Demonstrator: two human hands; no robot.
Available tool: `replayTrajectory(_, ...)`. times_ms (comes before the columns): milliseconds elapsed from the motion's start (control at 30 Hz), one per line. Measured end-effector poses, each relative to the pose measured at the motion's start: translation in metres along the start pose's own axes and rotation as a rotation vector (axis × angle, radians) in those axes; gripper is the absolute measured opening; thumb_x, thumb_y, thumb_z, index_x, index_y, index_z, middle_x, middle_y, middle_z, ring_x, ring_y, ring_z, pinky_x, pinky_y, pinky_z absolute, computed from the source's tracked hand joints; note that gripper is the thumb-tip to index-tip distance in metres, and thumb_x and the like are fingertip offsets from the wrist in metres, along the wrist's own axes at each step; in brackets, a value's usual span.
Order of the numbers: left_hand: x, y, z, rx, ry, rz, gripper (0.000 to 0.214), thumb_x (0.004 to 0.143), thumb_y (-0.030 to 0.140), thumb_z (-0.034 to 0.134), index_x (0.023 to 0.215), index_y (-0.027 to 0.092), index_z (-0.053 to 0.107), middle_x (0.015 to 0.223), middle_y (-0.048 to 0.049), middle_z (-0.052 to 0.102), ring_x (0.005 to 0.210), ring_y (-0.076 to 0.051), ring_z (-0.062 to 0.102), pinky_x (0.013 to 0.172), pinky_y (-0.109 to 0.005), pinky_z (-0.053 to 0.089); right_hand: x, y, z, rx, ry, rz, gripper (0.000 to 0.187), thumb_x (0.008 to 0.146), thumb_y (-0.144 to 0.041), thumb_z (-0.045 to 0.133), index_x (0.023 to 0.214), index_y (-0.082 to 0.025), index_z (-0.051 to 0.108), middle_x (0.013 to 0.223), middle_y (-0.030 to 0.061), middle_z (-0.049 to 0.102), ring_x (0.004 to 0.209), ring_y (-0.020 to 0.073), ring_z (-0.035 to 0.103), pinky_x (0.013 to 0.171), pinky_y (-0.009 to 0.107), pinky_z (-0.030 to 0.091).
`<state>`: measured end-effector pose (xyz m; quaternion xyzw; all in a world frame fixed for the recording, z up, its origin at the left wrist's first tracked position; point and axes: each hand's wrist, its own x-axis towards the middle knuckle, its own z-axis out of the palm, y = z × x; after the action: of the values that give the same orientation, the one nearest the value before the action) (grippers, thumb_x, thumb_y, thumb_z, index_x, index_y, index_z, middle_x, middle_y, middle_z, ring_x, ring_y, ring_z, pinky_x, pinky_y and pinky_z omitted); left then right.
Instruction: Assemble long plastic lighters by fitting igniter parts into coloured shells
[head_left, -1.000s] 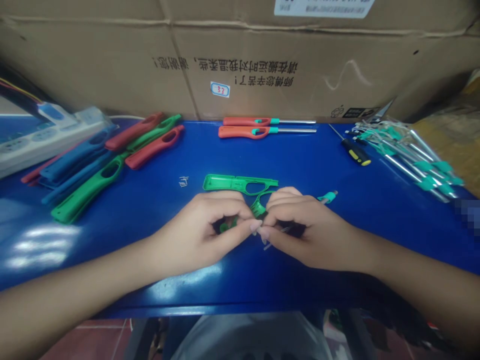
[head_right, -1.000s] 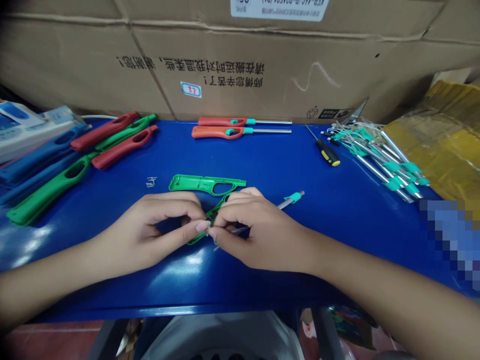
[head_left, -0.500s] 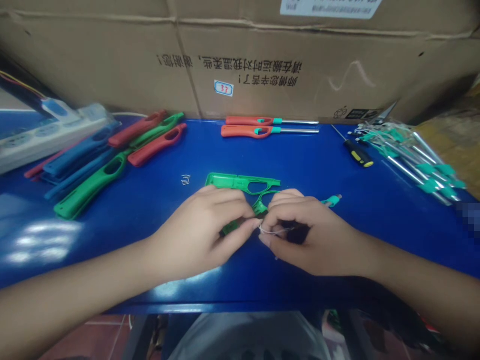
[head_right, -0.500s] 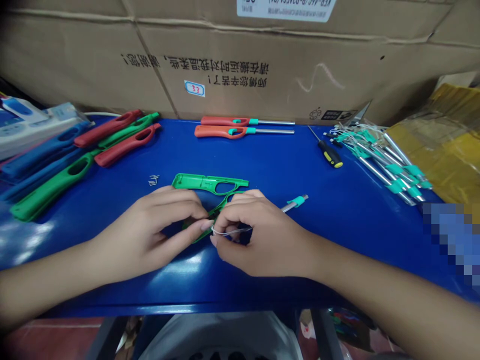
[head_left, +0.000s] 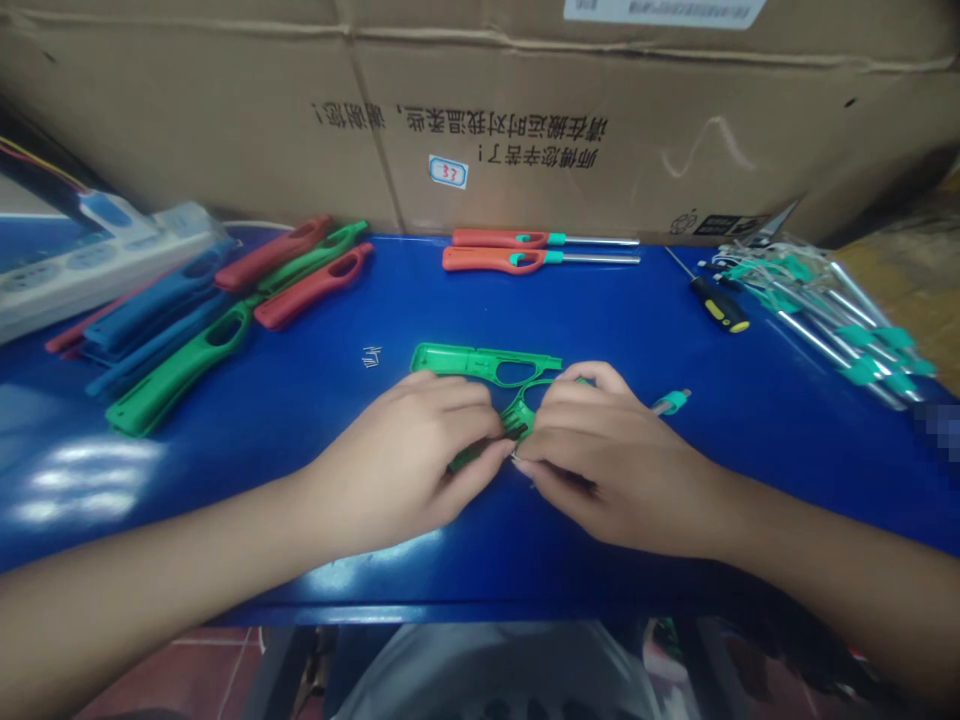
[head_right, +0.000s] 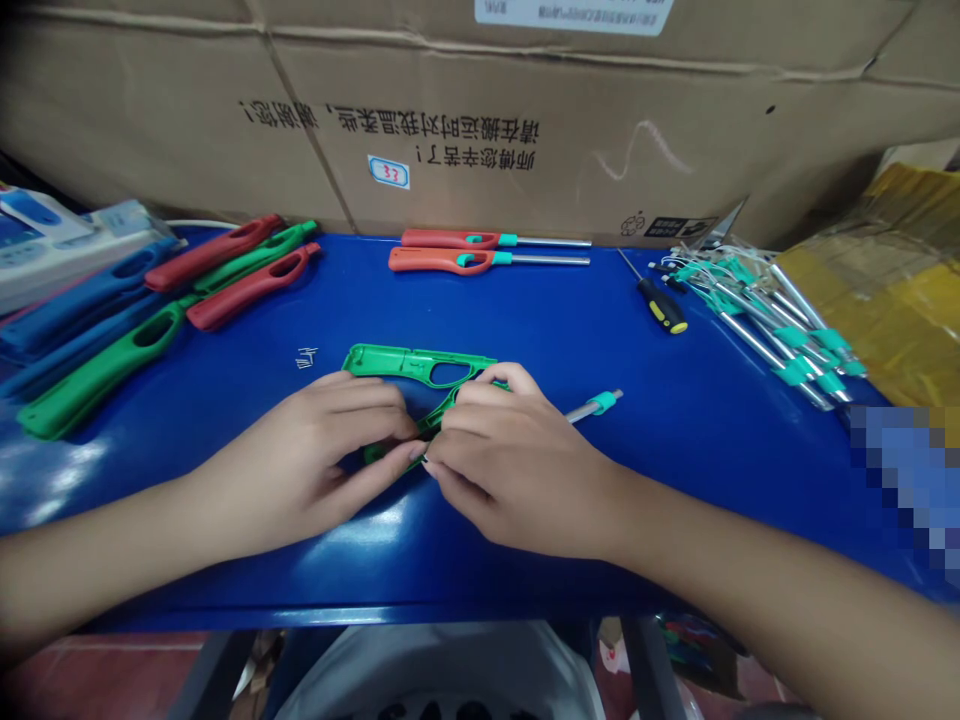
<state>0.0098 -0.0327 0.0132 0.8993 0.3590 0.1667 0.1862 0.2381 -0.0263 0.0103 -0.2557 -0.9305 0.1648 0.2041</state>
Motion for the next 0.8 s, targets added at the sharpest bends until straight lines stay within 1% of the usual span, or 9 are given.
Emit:
replayTrajectory(133,-0.0003,0.0004,0.0011,0.047,-0.009,0.025,0.025,0.103,0.026,0.05,0.085,0.016,0.064,0.083,-0.0022,0.061,0.079,-0.018,0.057,0.077,-0.035,0.04,-0.0005,0.0,-0.0005,-0.047,-0.001,-0.039,0.028,0.101,-0.019,0.053,0.08,-0.014,0.071,0.072,0.0006,0.06,0.077,0.0154,0.052,0.095,0.041,0.035)
replayTrajectory(233,0.0001,-0.0002,0.0015,0.035,-0.014,0.023,0.024,0.104,0.026,0.05,0.086,0.017,0.064,0.084,-0.0018,0.061,0.079,-0.018,0.057,0.078,-0.034,0.04,-0.0008,-0.0001,-0.0014,-0.046,0.013,-0.024,0.027,0.1,-0.018,0.054,0.079,-0.015,0.071,0.071,-0.0003,0.059,0.075,0.0146,0.052,0.095,0.041,0.036)
replayTrajectory(300,0.0004,-0.0009,0.0013,-0.022,-0.018,-0.003,0.024,0.105,0.028,0.05,0.089,0.017,0.064,0.085,-0.0012,0.061,0.082,-0.017,0.058,0.079,-0.033,0.04,-0.0009,0.0,-0.0025,-0.033,0.02,0.009,0.025,0.098,-0.017,0.056,0.078,-0.015,0.071,0.069,-0.0015,0.057,0.072,0.0136,0.051,0.093,0.04,0.037)
replayTrajectory(367,0.0007,-0.0015,0.0002,-0.126,-0.015,-0.041,0.025,0.106,0.028,0.047,0.089,0.017,0.062,0.084,-0.0004,0.06,0.082,-0.016,0.057,0.079,-0.031,0.041,-0.001,0.0004,-0.0038,-0.023,0.053,0.029,0.021,0.096,-0.016,0.058,0.079,-0.016,0.07,0.068,-0.0024,0.056,0.07,0.0129,0.051,0.091,0.04,0.038)
replayTrajectory(500,0.0022,-0.0028,-0.0023,-0.315,0.001,-0.109,0.028,0.108,0.025,0.043,0.088,0.017,0.06,0.081,0.0017,0.058,0.076,-0.011,0.055,0.074,-0.025,0.042,-0.0008,0.0024,-0.0053,-0.023,0.131,0.022,0.016,0.095,-0.015,0.059,0.084,-0.015,0.07,0.068,-0.0027,0.057,0.069,0.0127,0.051,0.09,0.041,0.038)
replayTrajectory(633,0.0049,-0.0049,-0.0012,-0.412,0.004,-0.145,0.036,0.108,0.027,0.045,0.075,0.017,0.054,0.072,0.0039,0.052,0.067,-0.009,0.05,0.067,-0.024,0.04,-0.0004,0.0047,-0.004,-0.023,0.122,0.022,0.015,0.096,-0.018,0.06,0.085,-0.016,0.07,0.069,-0.0028,0.057,0.071,0.0131,0.052,0.093,0.041,0.037)
replayTrajectory(700,0.0055,-0.0057,0.0002,-0.452,0.0,-0.169,0.036,0.107,0.029,0.048,0.074,0.017,0.056,0.071,0.0041,0.053,0.066,-0.009,0.051,0.064,-0.023,0.04,-0.0007,0.0057,-0.0026,-0.028,0.112,0.021,0.016,0.098,-0.02,0.06,0.086,-0.017,0.07,0.071,-0.0023,0.058,0.073,0.0136,0.052,0.094,0.04,0.037)
replayTrajectory(800,0.0052,-0.0059,0.0015,-0.473,-0.014,-0.194,0.029,0.104,0.032,0.053,0.082,0.018,0.066,0.076,0.0035,0.06,0.069,-0.01,0.055,0.063,-0.023,0.041,-0.0014,0.0064,-0.0007,-0.043,0.098,0.011,0.019,0.099,-0.02,0.057,0.085,-0.017,0.069,0.074,-0.0012,0.059,0.075,0.014,0.053,0.095,0.04,0.037)
